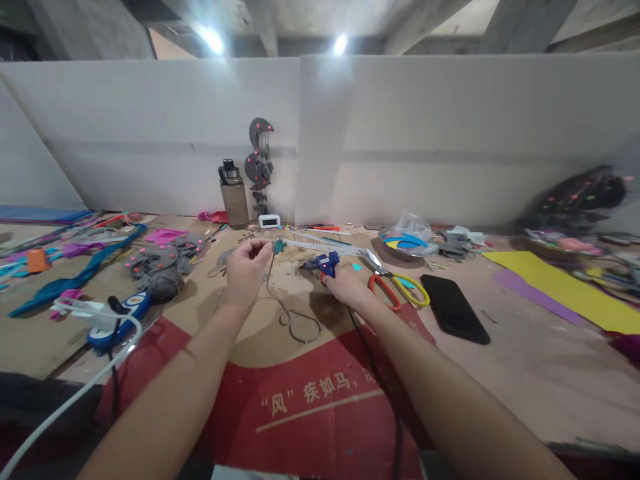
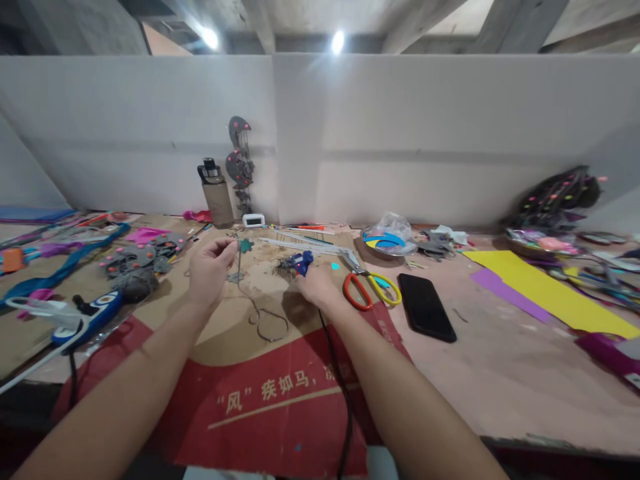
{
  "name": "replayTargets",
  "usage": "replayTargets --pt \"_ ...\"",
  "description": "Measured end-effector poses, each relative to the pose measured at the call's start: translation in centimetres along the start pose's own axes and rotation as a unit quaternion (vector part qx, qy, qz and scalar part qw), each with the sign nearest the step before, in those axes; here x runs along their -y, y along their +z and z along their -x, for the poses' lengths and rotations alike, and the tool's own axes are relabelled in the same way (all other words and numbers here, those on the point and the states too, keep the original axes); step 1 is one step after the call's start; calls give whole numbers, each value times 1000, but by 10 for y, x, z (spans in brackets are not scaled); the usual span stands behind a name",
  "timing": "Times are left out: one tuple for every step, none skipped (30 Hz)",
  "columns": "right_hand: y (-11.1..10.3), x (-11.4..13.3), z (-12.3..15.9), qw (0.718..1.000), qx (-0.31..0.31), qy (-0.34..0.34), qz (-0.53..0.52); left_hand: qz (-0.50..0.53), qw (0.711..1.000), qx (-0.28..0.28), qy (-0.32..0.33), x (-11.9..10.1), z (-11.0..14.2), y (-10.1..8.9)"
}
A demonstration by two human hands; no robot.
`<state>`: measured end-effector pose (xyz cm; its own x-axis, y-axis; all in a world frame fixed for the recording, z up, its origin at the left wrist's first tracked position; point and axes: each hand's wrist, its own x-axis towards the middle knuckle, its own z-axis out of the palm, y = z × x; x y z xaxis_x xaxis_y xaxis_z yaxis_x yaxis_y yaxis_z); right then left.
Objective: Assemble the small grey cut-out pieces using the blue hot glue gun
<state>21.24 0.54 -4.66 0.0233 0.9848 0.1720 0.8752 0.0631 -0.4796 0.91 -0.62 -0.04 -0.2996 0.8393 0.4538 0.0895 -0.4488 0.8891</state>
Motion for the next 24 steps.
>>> replayTargets --pt "-3 0 2 999 -14 -6 28 -17 1000 1 12 0 1 0" --pt "-6 0 5 998 -37 -11 55 -34 999 5 23 -1 2 -1" --pt "-10 2 7 995 -65 -16 74 -51 998 8 34 -2 2 -1" --pt "-14 5 10 992 -99 -20 78 -71 996 11 47 -2 3 -2" --pt "-18 8 12 990 -126 -26 61 -92 994 14 63 -3 5 -2" --pt "-20 14 14 989 -143 -35 15 -114 990 17 84 -4 6 -2" --pt "-22 20 16 986 -146 -47 -60 -137 984 19 112 -6 7 -2" --pt "-23 28 18 977 -129 -63 -155 -160 976 22 145 -7 9 -2" --pt "-22 37 20 956 -104 -74 -263 -181 967 28 179 -8 10 -1" --pt "-20 46 22 926 -81 -78 -361 -199 956 35 212 -8 12 -1" --pt "-17 55 24 888 -61 -80 -448 -214 946 41 241 -9 13 -1" --pt "-14 64 26 848 -35 -78 -523 -227 936 48 265 -9 13 -1" --pt "-11 71 28 812 -5 -71 -579 -236 928 54 282 -10 14 -1" --pt "-9 77 30 783 23 -57 -620 -242 923 59 293 -10 14 -1" --pt "-7 82 31 758 43 -44 -650 -246 921 59 297 -10 14 0" --pt "-6 85 32 741 55 -34 -668 -248 921 57 296 -10 14 0" --pt "-5 87 33 732 59 -28 -678 -248 923 54 289 -10 14 0" --pt "-5 87 33 730 56 -27 -681 -247 927 50 278 -11 15 1" --pt "-5 87 33 733 49 -29 -677 -246 931 46 264 -11 15 1" --pt "-6 86 33 742 40 -33 -669 -243 937 45 248 -12 15 2" --pt "-6 85 33 752 31 -38 -657 -238 943 46 228 -12 15 2" --pt "-7 84 33 765 21 -43 -643 -229 950 46 206 -12 15 3" --pt "-7 84 32 777 12 -47 -627 -218 958 45 182 -12 15 4" --pt "-7 83 32 790 2 -52 -611 -205 965 44 155 -11 15 5"
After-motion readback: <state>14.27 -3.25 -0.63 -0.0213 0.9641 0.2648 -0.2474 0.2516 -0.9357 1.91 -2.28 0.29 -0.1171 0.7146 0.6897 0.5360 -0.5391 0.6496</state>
